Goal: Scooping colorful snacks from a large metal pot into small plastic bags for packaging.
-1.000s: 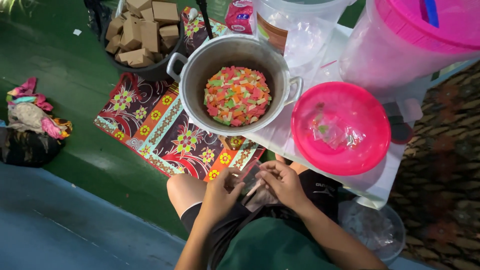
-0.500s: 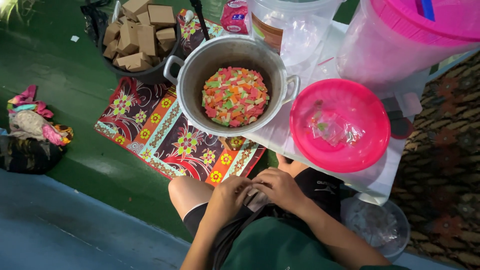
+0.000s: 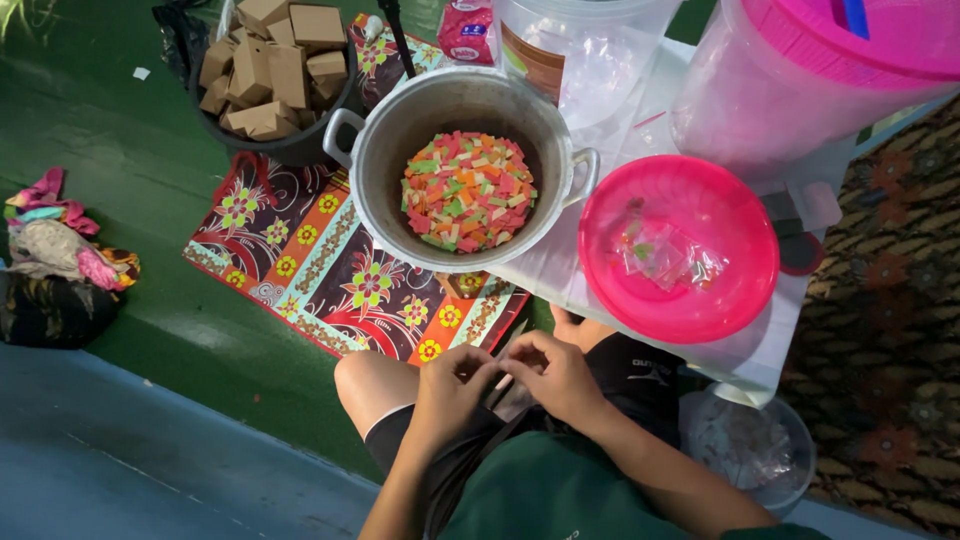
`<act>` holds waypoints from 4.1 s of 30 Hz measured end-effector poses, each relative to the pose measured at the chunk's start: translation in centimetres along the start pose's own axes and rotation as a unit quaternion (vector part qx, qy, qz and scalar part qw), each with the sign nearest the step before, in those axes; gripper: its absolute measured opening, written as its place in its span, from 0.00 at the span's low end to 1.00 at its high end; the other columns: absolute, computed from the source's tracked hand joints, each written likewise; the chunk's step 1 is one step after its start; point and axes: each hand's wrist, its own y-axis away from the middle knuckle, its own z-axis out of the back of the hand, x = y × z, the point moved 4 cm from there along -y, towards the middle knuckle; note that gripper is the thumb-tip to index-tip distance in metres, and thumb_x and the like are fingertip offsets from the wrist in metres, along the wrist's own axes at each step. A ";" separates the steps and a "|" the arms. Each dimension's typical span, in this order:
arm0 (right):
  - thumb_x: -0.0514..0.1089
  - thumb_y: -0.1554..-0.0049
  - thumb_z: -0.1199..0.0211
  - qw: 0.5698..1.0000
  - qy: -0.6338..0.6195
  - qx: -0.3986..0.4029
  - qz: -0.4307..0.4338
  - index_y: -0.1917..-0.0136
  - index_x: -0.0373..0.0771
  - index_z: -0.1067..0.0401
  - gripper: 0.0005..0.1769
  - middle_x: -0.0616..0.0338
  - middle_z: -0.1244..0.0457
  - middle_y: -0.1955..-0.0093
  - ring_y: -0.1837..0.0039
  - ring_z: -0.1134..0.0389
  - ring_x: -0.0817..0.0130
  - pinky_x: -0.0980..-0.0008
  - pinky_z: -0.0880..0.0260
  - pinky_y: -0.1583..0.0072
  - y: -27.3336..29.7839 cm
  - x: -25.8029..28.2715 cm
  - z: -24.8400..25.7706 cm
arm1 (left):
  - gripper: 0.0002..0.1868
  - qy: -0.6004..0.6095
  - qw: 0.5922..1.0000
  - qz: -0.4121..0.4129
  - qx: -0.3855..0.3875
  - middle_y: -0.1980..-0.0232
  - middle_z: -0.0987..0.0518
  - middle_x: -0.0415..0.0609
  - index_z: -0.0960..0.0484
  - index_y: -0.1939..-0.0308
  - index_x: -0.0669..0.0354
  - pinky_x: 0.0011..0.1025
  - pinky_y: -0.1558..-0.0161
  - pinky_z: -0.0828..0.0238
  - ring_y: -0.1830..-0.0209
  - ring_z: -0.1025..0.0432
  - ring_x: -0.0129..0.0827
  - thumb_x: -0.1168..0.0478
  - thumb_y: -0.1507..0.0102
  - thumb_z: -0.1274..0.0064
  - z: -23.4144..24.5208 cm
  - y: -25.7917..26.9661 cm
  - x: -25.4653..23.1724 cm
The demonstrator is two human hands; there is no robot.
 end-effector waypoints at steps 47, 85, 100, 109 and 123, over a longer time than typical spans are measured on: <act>0.41 0.51 0.30 0.990 0.131 -0.018 0.041 0.65 0.43 0.20 0.02 0.58 0.31 0.72 0.66 0.29 0.64 0.70 0.26 0.62 -0.3 -3.1 -0.8 | 0.05 -0.121 0.989 -0.072 -0.043 0.71 0.18 0.57 0.22 0.67 0.57 0.38 0.67 0.21 0.69 0.20 0.52 0.70 0.45 0.45 -2.0 -1.3 5.1; 0.34 0.37 0.35 0.949 -0.232 -0.195 0.089 0.43 0.28 0.27 0.09 0.39 0.30 0.49 0.46 0.25 0.52 0.51 0.19 0.41 -8.2 11.1 11.9 | 0.11 0.132 0.991 -0.007 0.009 0.67 0.15 0.55 0.18 0.55 0.61 0.28 0.70 0.21 0.69 0.21 0.35 0.65 0.39 0.34 1.4 -0.5 5.1; 0.32 0.37 0.35 0.977 0.027 -0.137 0.163 0.51 0.36 0.21 0.04 0.59 0.30 0.63 0.64 0.30 0.77 0.79 0.20 0.57 -22.6 14.1 14.3 | 0.04 0.062 0.998 0.004 0.013 0.68 0.20 0.40 0.20 0.61 0.53 0.24 0.63 0.30 0.71 0.29 0.23 0.62 0.37 0.40 2.7 2.8 2.7; 0.21 0.46 0.32 0.811 -0.519 -0.243 0.120 0.36 0.25 0.26 0.24 0.39 0.27 0.46 0.48 0.21 0.52 0.63 0.13 0.43 -29.5 12.2 22.3 | 0.06 0.073 0.997 0.030 0.015 0.61 0.16 0.41 0.20 0.57 0.52 0.25 0.58 0.27 0.64 0.25 0.25 0.60 0.36 0.40 2.3 2.8 2.6; 0.63 0.46 0.34 0.864 0.468 -0.017 -0.185 0.27 0.51 0.27 0.36 0.43 0.32 0.33 0.32 0.34 0.34 0.47 0.38 0.32 -8.0 1.8 18.8 | 0.06 0.017 0.996 0.006 0.086 0.60 0.18 0.41 0.22 0.56 0.51 0.28 0.60 0.31 0.63 0.26 0.29 0.57 0.35 0.44 2.4 1.7 3.1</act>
